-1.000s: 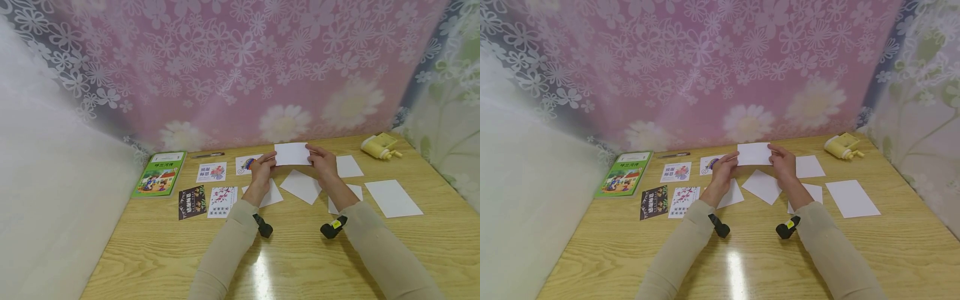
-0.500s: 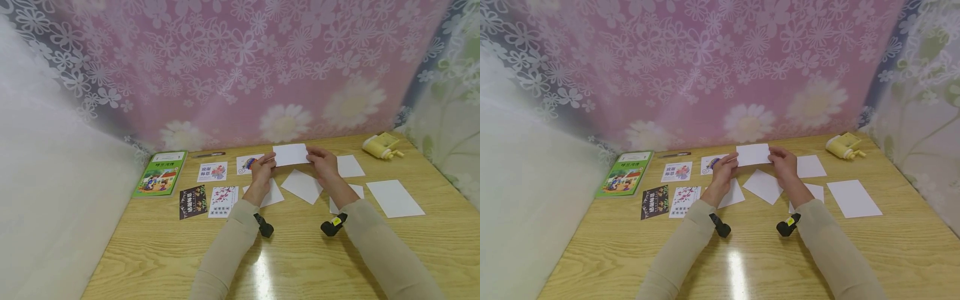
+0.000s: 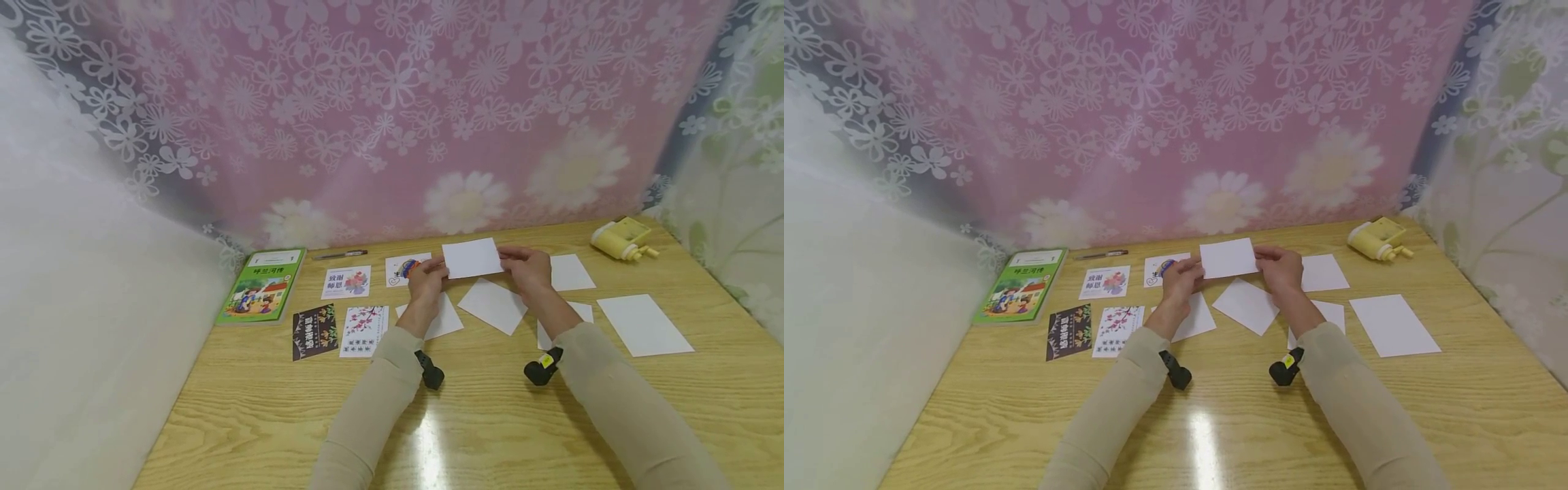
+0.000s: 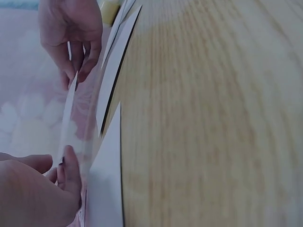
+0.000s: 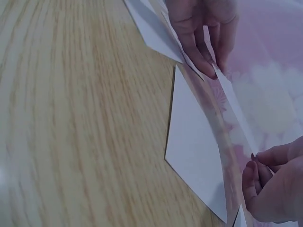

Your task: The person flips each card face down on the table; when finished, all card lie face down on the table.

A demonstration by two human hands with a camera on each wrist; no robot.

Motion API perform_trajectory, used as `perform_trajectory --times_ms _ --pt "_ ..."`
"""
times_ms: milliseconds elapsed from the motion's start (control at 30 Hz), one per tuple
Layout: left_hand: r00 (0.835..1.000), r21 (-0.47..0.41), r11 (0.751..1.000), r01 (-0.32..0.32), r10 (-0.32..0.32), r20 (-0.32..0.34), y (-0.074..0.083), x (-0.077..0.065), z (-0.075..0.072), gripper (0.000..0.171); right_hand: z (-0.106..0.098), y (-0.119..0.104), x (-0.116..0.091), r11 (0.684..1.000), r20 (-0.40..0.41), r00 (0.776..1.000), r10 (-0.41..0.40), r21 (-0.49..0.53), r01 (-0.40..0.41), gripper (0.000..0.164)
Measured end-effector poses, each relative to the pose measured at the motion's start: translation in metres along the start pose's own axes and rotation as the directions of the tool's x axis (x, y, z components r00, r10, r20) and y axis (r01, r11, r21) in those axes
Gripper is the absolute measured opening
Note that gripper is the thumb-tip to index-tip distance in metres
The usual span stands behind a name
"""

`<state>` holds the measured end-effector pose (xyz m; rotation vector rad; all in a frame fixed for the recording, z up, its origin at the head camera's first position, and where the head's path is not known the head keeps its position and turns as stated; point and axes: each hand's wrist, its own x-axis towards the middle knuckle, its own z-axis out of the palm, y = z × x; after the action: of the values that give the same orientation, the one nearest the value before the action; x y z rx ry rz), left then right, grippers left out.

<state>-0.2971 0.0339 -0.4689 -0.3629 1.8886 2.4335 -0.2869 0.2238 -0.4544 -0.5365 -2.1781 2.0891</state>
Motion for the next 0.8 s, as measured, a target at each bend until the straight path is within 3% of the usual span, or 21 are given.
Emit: perform_trajectory --times_ms 167,333,567,800 --pt "0.998 0.061 0.996 0.067 -0.067 0.011 0.006 0.000 -0.002 0.031 -0.001 -0.003 0.000 0.998 0.020 1.000 0.009 -0.057 -0.008 0.038" --pt "0.994 0.040 0.994 0.101 -0.103 0.046 0.009 -0.001 -0.003 0.036 -0.001 -0.004 -0.001 0.997 0.068 0.997 0.026 -0.071 -0.021 0.042" --pt "0.990 0.016 0.993 0.117 -0.118 0.082 0.011 -0.001 -0.005 0.039 -0.002 -0.007 -0.002 0.997 0.124 0.992 0.006 -0.081 0.004 0.047" --pt "0.990 0.029 0.991 0.127 -0.128 0.056 0.013 0.000 -0.001 0.040 0.000 -0.006 0.000 0.996 0.156 0.988 -0.003 -0.091 0.018 0.048"
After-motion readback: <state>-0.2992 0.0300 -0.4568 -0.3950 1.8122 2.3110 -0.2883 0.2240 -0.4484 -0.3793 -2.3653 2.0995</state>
